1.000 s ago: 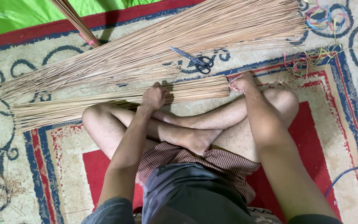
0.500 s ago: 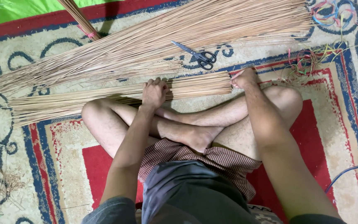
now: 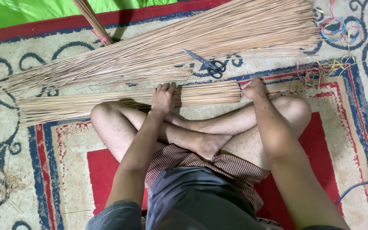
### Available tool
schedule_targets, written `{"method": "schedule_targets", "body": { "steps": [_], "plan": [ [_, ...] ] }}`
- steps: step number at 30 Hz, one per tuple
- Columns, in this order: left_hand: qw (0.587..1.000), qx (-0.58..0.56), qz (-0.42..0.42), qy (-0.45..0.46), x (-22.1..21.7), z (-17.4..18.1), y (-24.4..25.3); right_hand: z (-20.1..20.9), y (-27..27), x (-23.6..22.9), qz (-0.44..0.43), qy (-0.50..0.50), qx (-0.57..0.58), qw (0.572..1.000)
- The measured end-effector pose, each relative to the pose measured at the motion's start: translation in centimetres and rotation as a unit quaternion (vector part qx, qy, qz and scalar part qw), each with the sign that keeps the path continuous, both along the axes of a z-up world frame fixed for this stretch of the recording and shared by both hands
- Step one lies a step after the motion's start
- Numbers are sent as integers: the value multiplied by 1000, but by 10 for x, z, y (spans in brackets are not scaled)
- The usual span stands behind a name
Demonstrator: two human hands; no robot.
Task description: Sorting, aligning, and bundling thin bamboo sticks while sitting on the floor.
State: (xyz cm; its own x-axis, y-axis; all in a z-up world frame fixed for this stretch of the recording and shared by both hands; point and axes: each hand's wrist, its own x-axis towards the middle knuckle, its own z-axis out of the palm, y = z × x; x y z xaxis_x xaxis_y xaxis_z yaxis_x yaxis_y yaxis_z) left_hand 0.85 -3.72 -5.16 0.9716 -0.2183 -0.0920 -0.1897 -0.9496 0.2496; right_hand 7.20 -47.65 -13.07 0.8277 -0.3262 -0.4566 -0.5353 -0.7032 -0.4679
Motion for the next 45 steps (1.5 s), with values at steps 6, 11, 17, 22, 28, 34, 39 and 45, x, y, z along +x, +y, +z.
{"method": "schedule_targets", "body": {
  "steps": [6,11,17,22,28,34,39,45],
  "plan": [
    [997,-18,47,52,17,1,35,46,23,-8,63,-89,-55,992],
    [988,89,99,77,47,-4,112,43,95,23,197,-236,-35,951],
    [970,136,161,121,62,10,169,69,224,34,312,-285,23,906],
    [958,124,224,132,71,38,183,35,274,65,336,-239,-4,911],
    [965,89,233,82,84,48,169,71,289,76,335,-252,-61,906],
    [977,24,210,-3,90,9,166,54,242,86,238,-242,-244,909],
    [992,36,113,34,86,24,146,-6,198,99,287,-239,-272,887],
    [993,100,-60,27,76,1,122,36,195,77,291,-232,-225,901]
  ]
}}
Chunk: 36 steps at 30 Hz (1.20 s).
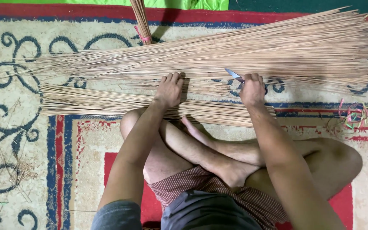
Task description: Sorting, aligning, and bundling thin bamboo sticks while sitting on the floor.
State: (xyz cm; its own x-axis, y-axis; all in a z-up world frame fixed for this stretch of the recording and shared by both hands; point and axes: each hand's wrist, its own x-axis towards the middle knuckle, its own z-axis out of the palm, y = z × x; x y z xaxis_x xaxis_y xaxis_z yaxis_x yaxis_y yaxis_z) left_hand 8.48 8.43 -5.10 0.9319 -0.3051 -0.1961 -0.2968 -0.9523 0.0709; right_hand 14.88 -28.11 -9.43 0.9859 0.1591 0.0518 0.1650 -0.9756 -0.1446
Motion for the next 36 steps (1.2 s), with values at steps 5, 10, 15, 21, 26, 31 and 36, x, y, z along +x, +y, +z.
{"method": "schedule_targets", "body": {
  "steps": [5,10,15,21,26,31,36],
  "plan": [
    [999,29,-14,18,-5,7,-6,-8,-24,-12,5,4,-7,1000],
    [999,36,-21,11,-8,0,-5,-36,-42,-9,-16,61,-25,998],
    [999,30,16,37,-6,8,-6,-2,-2,-8,49,-50,36,997],
    [998,20,13,52,-6,12,-6,6,37,7,116,-47,29,992],
    [997,27,14,64,-3,6,-6,-41,36,33,111,-28,-11,993],
    [996,20,18,86,-3,14,-9,-46,37,42,105,-34,-14,994],
    [1000,-4,10,28,-8,3,-6,-30,29,29,93,-45,19,994]
  ]
}}
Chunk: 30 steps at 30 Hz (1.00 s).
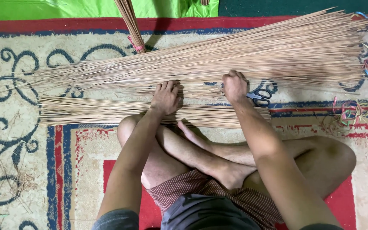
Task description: Sorting, aligning, and bundling thin bamboo sticks while sitting on the floor.
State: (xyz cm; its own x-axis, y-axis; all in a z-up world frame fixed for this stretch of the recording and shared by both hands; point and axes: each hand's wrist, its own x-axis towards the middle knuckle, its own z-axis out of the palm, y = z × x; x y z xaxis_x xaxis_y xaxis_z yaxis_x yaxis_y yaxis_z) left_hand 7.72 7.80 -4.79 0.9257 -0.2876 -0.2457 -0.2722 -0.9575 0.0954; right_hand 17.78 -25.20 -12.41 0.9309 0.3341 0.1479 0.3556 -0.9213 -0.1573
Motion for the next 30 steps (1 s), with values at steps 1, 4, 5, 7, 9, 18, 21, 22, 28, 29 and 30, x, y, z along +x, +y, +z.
{"method": "schedule_targets", "body": {
  "steps": [1,4,5,7,9,18,21,22,28,29,30],
  "plan": [
    [1000,0,-1,-2,-2,3,-1,7,0,-4,-1,-2,0,1000],
    [996,-25,-20,-82,-6,10,-6,27,-5,-12,5,-49,-3,999],
    [991,-59,-14,-117,-10,11,-9,31,-8,-15,11,-56,-6,998],
    [984,-93,-8,-153,-16,8,-18,40,-21,-19,17,-65,-9,998],
    [949,-183,-11,-255,-23,-3,-26,44,-36,-26,48,-77,14,996],
    [942,-177,-31,-283,-68,83,-120,85,-46,-82,157,-103,110,976],
    [946,-112,-15,-304,-60,64,-141,126,-36,-104,174,-107,140,969],
    [945,-112,-17,-306,-56,62,-143,120,-39,-103,173,-110,139,969],
    [934,-111,-50,-337,-47,60,-131,112,-64,-116,177,-94,146,969],
    [935,-111,-44,-335,-43,50,-123,93,-76,-110,169,-91,134,972],
    [937,-111,-37,-330,-42,38,-114,73,-89,-107,161,-86,122,976]
  ]
}}
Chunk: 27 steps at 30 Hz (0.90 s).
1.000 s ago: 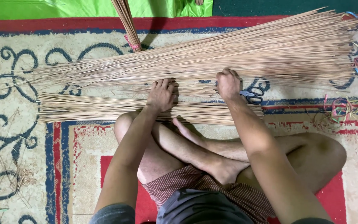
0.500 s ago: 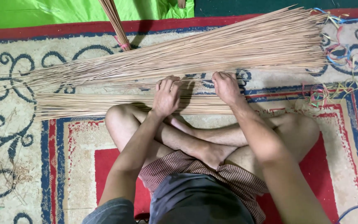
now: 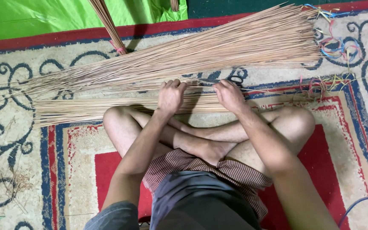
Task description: Sorting, aligning, and bundling thin bamboo sticks while sitting on the floor.
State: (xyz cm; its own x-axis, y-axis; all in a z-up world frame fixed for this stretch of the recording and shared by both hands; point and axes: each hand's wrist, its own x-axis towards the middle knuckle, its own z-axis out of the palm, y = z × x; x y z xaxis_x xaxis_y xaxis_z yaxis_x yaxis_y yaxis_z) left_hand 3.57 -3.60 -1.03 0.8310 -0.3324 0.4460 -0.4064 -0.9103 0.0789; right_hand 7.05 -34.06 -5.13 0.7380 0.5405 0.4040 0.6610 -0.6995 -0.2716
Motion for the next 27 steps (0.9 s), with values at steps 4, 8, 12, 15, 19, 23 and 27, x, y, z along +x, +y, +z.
{"method": "schedule_targets", "body": {
  "steps": [4,8,12,15,19,23,27],
  "plan": [
    [1000,-13,2,-25,-14,16,35,-30,-41,2,-36,25,-37,998],
    [999,-11,27,-36,-17,7,47,-30,-44,-2,-72,8,-62,995],
    [1000,-11,13,7,-28,27,21,-23,-18,-10,-72,15,-45,996],
    [999,6,-16,36,-31,27,-8,-26,8,-9,-40,30,-17,999],
    [999,2,-28,36,-30,28,-34,-11,31,-12,-24,13,-30,999],
    [999,0,-11,40,-24,21,-27,-15,19,-10,-11,23,-17,1000],
    [998,11,5,66,-21,20,1,-34,-19,-4,-51,30,-57,997]
  ]
}}
